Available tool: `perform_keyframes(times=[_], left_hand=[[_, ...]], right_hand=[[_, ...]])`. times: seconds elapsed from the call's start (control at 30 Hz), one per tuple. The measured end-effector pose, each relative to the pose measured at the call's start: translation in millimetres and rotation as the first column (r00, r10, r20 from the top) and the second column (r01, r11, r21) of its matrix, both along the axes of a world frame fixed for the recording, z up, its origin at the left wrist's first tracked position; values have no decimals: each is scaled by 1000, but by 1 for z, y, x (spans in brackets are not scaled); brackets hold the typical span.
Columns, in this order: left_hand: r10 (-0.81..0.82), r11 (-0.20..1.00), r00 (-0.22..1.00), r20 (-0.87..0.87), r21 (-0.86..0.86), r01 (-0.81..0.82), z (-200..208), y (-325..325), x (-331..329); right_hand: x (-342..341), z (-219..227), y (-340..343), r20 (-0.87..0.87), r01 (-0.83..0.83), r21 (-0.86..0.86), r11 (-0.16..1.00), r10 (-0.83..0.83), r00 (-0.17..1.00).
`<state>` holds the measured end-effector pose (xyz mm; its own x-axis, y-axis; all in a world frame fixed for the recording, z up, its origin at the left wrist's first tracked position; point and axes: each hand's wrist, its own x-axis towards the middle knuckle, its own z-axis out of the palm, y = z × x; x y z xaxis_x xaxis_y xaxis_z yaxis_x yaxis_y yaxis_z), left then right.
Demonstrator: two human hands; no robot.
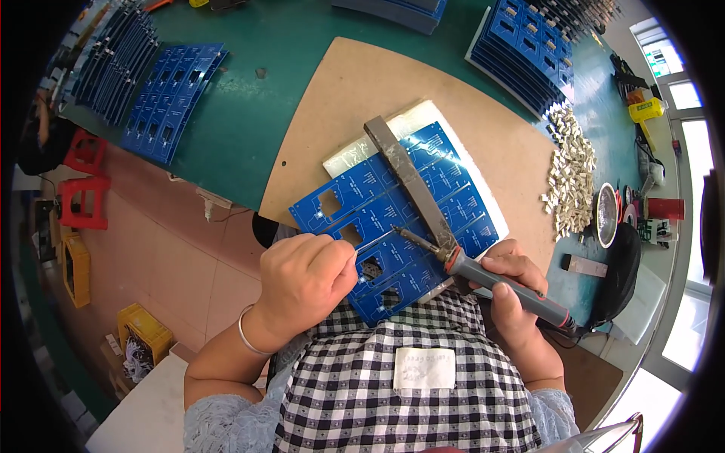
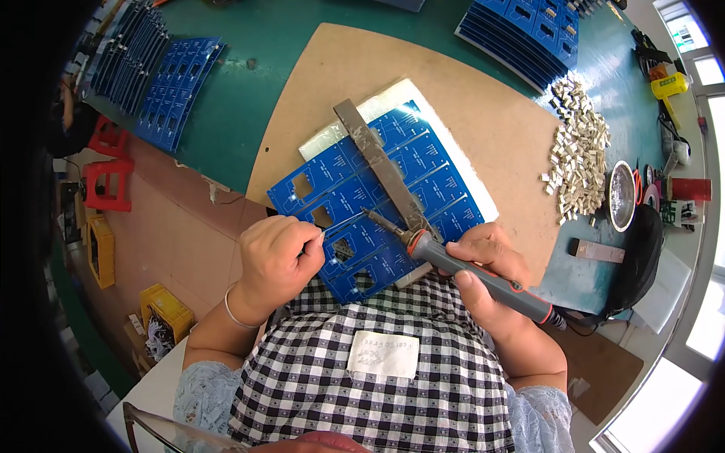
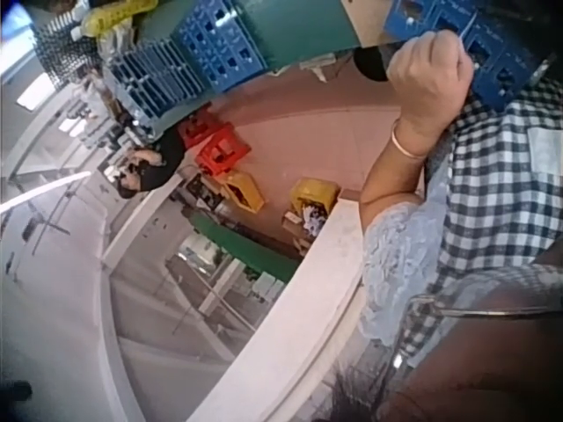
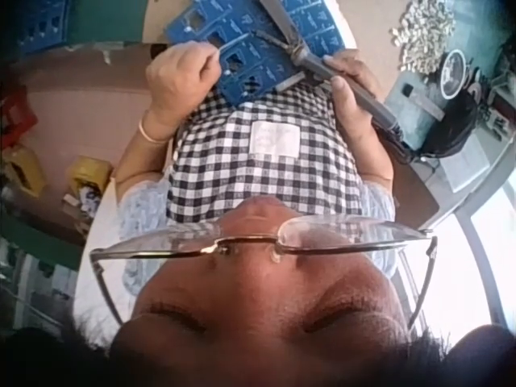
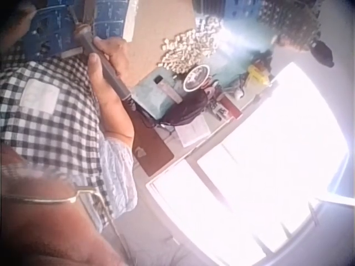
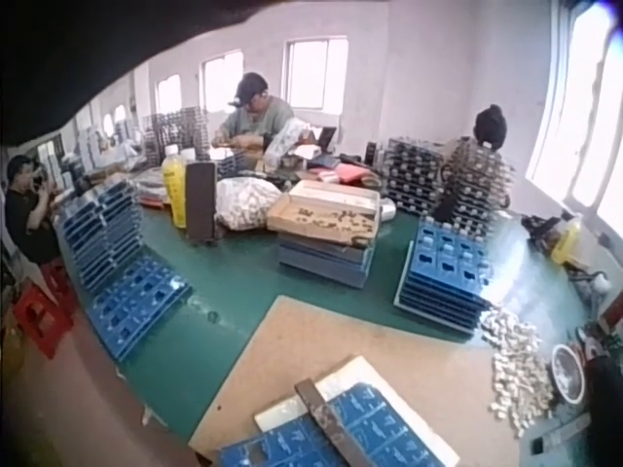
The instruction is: The person solders components onto circuit boards using a soldering iron and solder wire. They remove completed boards to stack them, position new circuit boards onto a fixture pad secured with a metal bar, and solder additional components.
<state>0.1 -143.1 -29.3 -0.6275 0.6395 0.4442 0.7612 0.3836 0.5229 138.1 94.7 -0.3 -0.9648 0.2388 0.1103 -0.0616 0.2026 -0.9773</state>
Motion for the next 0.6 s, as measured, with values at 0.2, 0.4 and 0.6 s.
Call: perform_keyframes(times=[0.2, 0.4, 0.6], left_hand=[[13, 1000, 1000, -12, -13, -14, -1, 2, 0], [19, 1000, 999, -27, -23, -20, -1, 3, -2], [20, 999, 999, -30, -35, -21, -1, 4, -4]], right_hand=[[-2, -2, 1, -22, -5, 5, 1000, 5, 1000], [-4, -1, 0, 21, -9, 39, 999, 8, 1000], [-6, -1, 2, -1, -16, -10, 1000, 16, 1000]])
